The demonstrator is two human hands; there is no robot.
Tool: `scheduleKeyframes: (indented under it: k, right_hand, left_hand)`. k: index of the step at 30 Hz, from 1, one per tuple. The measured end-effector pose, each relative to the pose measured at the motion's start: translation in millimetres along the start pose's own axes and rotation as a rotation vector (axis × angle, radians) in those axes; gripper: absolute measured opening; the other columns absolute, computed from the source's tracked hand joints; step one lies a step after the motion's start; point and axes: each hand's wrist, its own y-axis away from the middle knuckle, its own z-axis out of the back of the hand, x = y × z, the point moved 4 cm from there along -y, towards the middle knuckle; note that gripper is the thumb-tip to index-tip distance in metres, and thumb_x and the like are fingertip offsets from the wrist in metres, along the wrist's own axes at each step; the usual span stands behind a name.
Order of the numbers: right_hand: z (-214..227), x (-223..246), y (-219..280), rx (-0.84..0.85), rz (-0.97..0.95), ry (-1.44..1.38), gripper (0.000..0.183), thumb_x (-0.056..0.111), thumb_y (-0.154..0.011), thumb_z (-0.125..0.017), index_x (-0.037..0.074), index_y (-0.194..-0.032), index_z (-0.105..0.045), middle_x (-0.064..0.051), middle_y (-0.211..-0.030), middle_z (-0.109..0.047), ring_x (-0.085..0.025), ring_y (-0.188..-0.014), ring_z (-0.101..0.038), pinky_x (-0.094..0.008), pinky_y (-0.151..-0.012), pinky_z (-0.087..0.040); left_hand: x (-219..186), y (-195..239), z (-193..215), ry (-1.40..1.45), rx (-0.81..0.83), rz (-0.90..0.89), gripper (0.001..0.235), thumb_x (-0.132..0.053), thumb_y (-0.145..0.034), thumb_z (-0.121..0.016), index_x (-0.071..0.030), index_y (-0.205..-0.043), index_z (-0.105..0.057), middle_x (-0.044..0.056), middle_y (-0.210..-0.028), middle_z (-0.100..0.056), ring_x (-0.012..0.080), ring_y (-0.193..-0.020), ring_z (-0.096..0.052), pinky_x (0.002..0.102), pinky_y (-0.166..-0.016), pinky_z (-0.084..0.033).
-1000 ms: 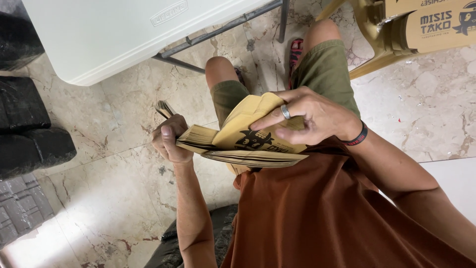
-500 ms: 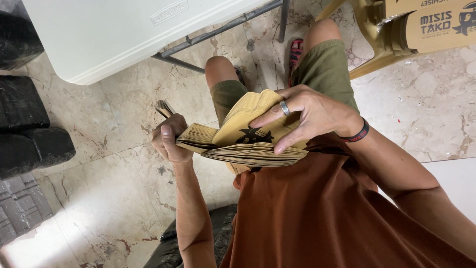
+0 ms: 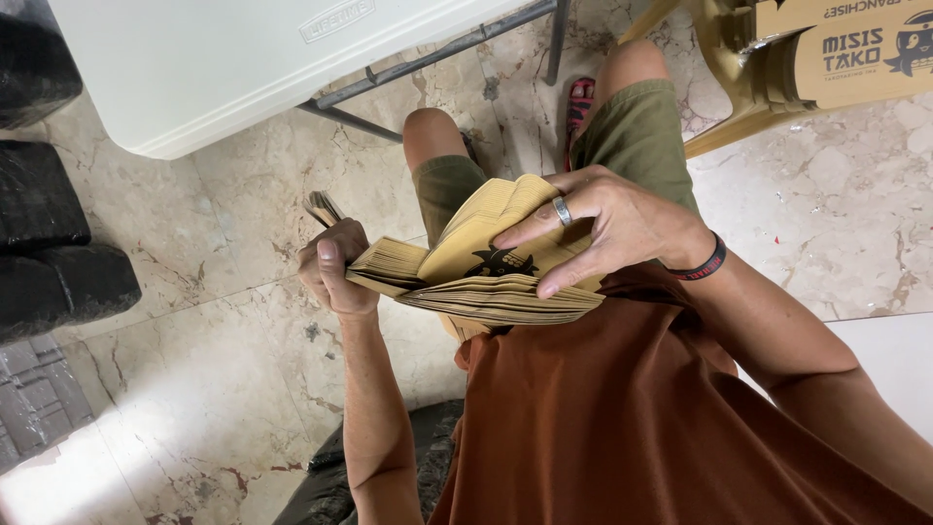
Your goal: Folding flat cardboard templates into boxes and stacking them on a table.
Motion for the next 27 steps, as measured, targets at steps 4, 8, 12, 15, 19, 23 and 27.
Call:
scheduleKeyframes:
  k: [4, 8, 12, 15, 19, 23, 27]
  right_hand:
    - [3, 2, -2, -0.006, 0.034, -0.007, 0.05, 0.025, -0.081, -0.088, 0.009, -0.124, -0.07, -0.009, -0.12, -0.075, -0.022, -0.111, -0.074, -0.03, -0.101, -0.059]
    - [-3, -6, -2, -0.146, 0.136, -0.056, 0.048, -0.001, -0.084, -0.077, 0.002, -0.131, -0.069, -0.02, -0.117, -0.071, -0.027, -0.092, -0.071, -0.038, -0.082, -0.055]
    - [-5, -4, 2, -0.207, 0.19, 0.168, 0.043, -0.002, -0.084, -0.072, 0.01, -0.124, -0.075, -0.026, -0.162, -0.033, -0.038, -0.127, -0.056, -0.046, -0.105, -0.048]
    - [-6, -7, -2, -0.195, 0.189, 0.257, 0.038, 0.003, -0.087, -0.067, 0.01, -0.123, -0.077, -0.028, -0.168, -0.019, -0.045, -0.149, -0.037, -0.054, -0.121, -0.033]
    - [-11, 4, -5, -0.09, 0.0, 0.257, 0.051, 0.044, -0.103, -0.051, 0.006, -0.131, -0.07, -0.018, -0.172, -0.009, -0.036, -0.164, -0.016, -0.059, -0.141, -0.014]
    - [-14, 5, -16, -0.02, -0.03, 0.308, 0.077, 0.068, -0.08, -0.067, 0.015, -0.136, -0.066, -0.025, -0.171, -0.006, -0.04, -0.165, -0.01, -0.06, -0.14, -0.013]
    - [-19, 6, -26, 0.003, -0.081, 0.312, 0.076, 0.051, -0.074, -0.087, 0.014, -0.137, -0.066, -0.02, -0.173, -0.007, -0.037, -0.166, -0.012, -0.06, -0.141, -0.014]
  left_hand:
    - [-2, -5, -4, -0.034, 0.018, -0.033, 0.06, -0.026, -0.11, -0.034, -0.015, -0.053, -0.019, -0.002, -0.045, -0.02, 0.0114, -0.038, -0.021, 0.029, -0.043, -0.014]
    - [40, 13, 24, 0.107, 0.086, -0.112, 0.061, -0.018, -0.107, -0.033, -0.015, -0.046, -0.033, 0.003, -0.037, -0.028, 0.0155, -0.033, -0.025, 0.029, -0.037, -0.026]
    - [36, 11, 18, 0.065, 0.062, -0.089, 0.06, -0.017, -0.108, -0.032, -0.013, -0.048, -0.037, 0.001, -0.041, -0.026, 0.0156, -0.034, -0.033, 0.029, -0.038, -0.026]
    - [30, 7, 13, 0.059, 0.043, -0.093, 0.06, -0.017, -0.109, -0.032, -0.013, -0.049, -0.036, 0.002, -0.041, -0.027, 0.0165, -0.034, -0.031, 0.029, -0.039, -0.026]
    - [-2, 0, 3, 0.066, -0.053, 0.066, 0.053, -0.022, -0.108, -0.036, -0.008, -0.06, -0.017, 0.004, -0.053, -0.019, 0.0164, -0.048, -0.021, 0.034, -0.05, -0.014]
    - [-2, -3, 12, 0.038, -0.075, 0.075, 0.053, -0.022, -0.108, -0.035, -0.008, -0.06, -0.021, 0.005, -0.053, -0.022, 0.0171, -0.047, -0.023, 0.034, -0.051, -0.014]
    - [0, -1, 20, 0.012, -0.067, 0.127, 0.055, -0.026, -0.108, -0.034, -0.008, -0.058, -0.02, 0.005, -0.052, -0.024, 0.0168, -0.046, -0.023, 0.033, -0.051, -0.014]
